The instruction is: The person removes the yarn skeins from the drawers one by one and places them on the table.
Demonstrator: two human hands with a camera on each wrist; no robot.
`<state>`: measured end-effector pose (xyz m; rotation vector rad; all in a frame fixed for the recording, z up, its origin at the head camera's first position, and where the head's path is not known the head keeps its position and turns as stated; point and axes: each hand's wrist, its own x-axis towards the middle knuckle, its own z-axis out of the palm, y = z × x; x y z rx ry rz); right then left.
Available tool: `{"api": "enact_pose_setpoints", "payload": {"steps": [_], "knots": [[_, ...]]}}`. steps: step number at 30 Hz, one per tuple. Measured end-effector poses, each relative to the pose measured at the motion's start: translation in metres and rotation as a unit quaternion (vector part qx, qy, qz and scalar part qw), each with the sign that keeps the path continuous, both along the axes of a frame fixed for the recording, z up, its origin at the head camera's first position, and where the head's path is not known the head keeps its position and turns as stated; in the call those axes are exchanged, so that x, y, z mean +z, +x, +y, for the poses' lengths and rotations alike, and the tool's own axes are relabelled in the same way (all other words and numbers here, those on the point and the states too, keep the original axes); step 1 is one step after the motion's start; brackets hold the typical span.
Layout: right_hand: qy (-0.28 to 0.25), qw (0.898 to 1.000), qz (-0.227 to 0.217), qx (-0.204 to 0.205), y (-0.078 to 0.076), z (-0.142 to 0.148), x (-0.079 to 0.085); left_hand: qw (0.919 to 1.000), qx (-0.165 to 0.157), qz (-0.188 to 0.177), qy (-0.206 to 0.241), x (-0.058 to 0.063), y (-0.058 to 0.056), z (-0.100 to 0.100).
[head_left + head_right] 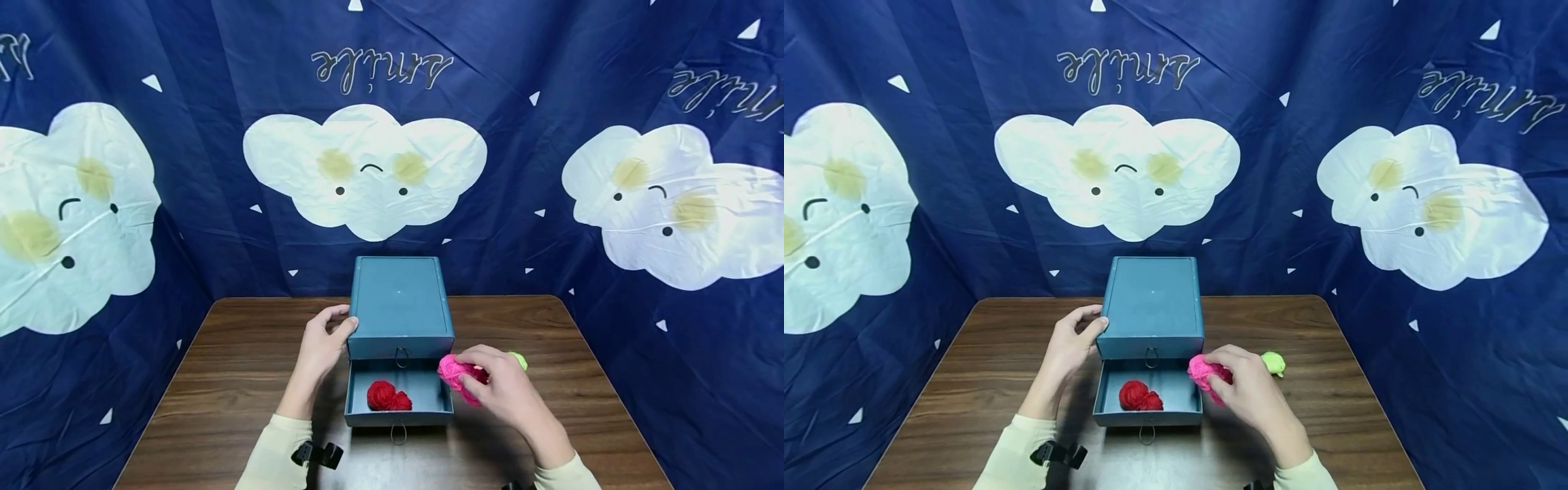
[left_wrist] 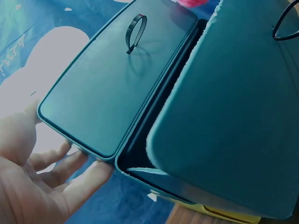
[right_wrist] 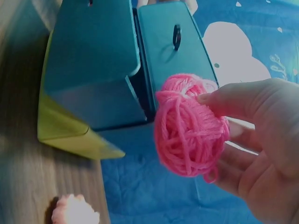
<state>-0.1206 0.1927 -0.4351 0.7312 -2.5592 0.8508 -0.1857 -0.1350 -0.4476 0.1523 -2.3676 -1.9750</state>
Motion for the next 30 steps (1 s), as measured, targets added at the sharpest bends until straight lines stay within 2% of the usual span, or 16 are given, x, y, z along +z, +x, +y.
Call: {"api": "enact_pose_setpoints", "payload": {"steps": [10, 14, 30], "knots": [[0.020, 0.999, 0.021, -0.046, -0.002, 0.022, -0.021, 1.0000, -0.004, 0.004, -0.003, -0.002, -0.001, 0.000], [0.025, 0.997, 0.016, -0.070, -0.005, 0.030, -0.028, 1.0000, -0.005, 0.005, -0.002, -0.003, -0.001, 0.000], [0.027, 0.988, -0.093, -0.123, -0.004, 0.041, -0.065, 1.0000, -0.004, 0.001, 0.000, -0.001, 0.000, -0.002]]}}
